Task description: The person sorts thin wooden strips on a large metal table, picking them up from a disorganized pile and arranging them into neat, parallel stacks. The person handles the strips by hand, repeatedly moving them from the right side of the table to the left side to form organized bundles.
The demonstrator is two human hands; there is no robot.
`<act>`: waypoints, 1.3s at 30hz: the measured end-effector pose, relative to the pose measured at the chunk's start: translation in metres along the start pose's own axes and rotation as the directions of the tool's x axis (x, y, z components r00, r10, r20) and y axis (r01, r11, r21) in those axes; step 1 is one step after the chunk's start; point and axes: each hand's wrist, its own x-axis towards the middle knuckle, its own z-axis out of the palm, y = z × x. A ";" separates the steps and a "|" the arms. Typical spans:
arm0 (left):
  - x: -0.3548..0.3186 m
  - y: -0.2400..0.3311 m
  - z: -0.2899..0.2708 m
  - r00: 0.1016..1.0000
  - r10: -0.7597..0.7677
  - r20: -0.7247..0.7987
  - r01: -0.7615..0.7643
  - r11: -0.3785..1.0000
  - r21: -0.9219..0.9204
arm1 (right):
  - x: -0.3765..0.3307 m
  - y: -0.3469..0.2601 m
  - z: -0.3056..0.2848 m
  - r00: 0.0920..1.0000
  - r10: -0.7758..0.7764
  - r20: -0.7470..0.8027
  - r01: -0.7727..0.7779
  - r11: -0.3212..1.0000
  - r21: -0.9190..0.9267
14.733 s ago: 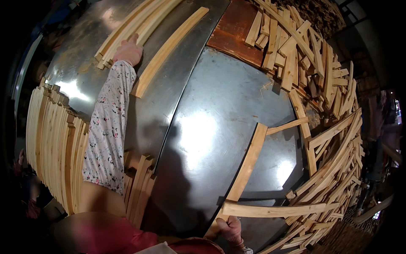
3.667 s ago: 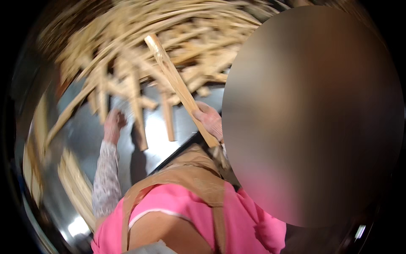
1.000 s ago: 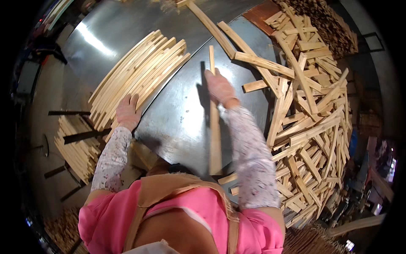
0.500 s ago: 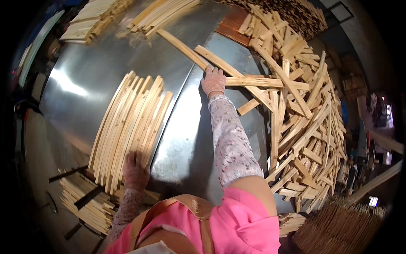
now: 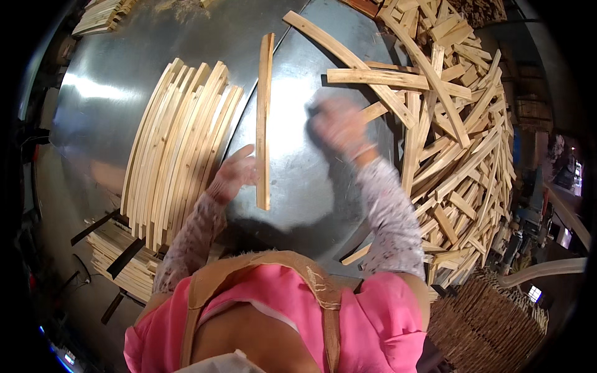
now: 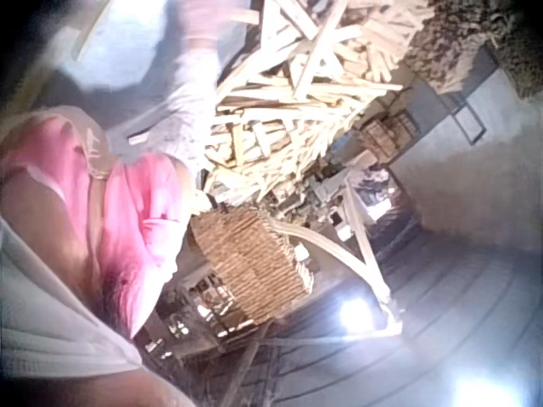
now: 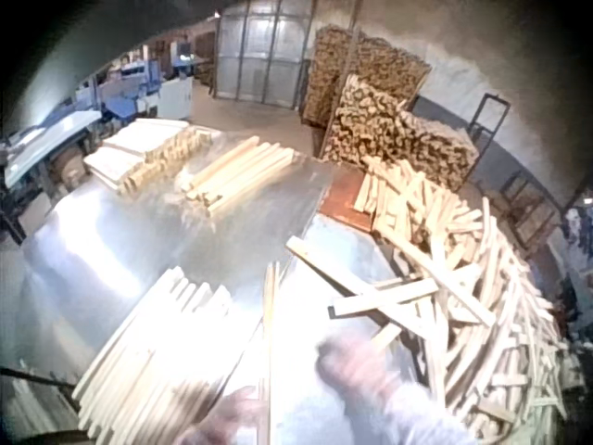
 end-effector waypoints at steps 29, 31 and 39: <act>-0.087 -0.006 -0.025 0.851 0.516 -0.093 0.220 -0.190 0.957 | -0.087 -0.152 0.098 0.715 0.683 0.153 -0.699 0.695 0.168; -0.085 -0.013 -0.033 0.876 0.444 -0.188 0.317 -0.238 0.918 | -0.091 -0.141 0.058 0.616 0.725 0.309 -0.787 0.588 0.190; -0.070 0.002 0.026 0.830 0.556 0.052 0.055 -0.174 0.983 | -0.323 -0.128 -0.081 0.415 0.900 0.134 -0.857 0.338 0.390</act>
